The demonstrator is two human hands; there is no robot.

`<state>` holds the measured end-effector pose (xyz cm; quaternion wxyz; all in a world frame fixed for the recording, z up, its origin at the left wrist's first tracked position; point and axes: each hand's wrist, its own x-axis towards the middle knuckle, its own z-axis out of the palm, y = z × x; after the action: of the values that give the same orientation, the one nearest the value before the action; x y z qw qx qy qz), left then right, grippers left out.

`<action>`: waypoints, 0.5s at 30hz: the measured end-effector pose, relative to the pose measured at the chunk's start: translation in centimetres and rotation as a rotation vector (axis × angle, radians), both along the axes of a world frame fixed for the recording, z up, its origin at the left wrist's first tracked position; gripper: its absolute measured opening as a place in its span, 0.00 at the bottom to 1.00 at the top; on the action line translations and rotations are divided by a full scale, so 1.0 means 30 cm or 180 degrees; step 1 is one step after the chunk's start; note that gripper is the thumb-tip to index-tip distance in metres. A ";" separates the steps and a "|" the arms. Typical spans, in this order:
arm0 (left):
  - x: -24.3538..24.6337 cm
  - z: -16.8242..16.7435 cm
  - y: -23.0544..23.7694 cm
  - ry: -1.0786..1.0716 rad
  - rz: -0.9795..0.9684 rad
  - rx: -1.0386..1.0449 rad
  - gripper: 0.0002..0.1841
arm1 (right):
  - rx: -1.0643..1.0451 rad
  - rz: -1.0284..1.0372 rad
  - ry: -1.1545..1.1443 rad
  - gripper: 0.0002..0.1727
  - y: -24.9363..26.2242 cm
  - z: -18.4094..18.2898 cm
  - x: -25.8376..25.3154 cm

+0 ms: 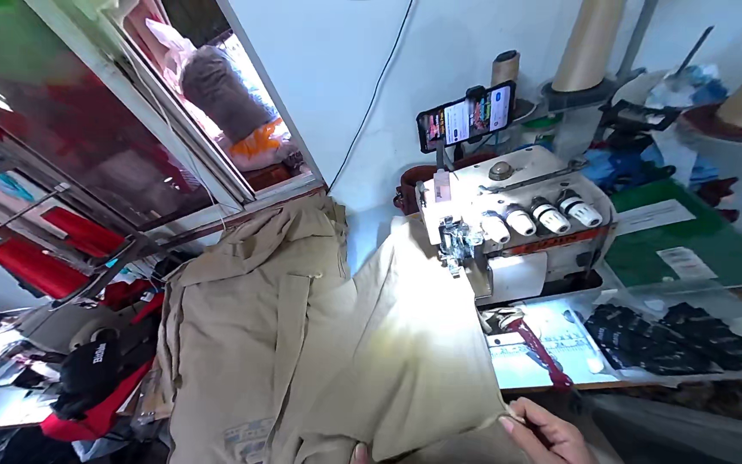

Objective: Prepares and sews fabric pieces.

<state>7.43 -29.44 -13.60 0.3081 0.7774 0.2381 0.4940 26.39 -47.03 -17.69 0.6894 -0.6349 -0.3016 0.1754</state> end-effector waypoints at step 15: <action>0.472 0.227 0.444 0.0799 0.0312 0.2214 0.21 | 0.0254 -0.1284 -0.0190 0.10 0.312 0.162 0.245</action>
<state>21.60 -16.12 -6.80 -0.0300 0.8778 0.1289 0.4604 33.74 -37.67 -12.82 0.7259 -0.6594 -0.1954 0.0028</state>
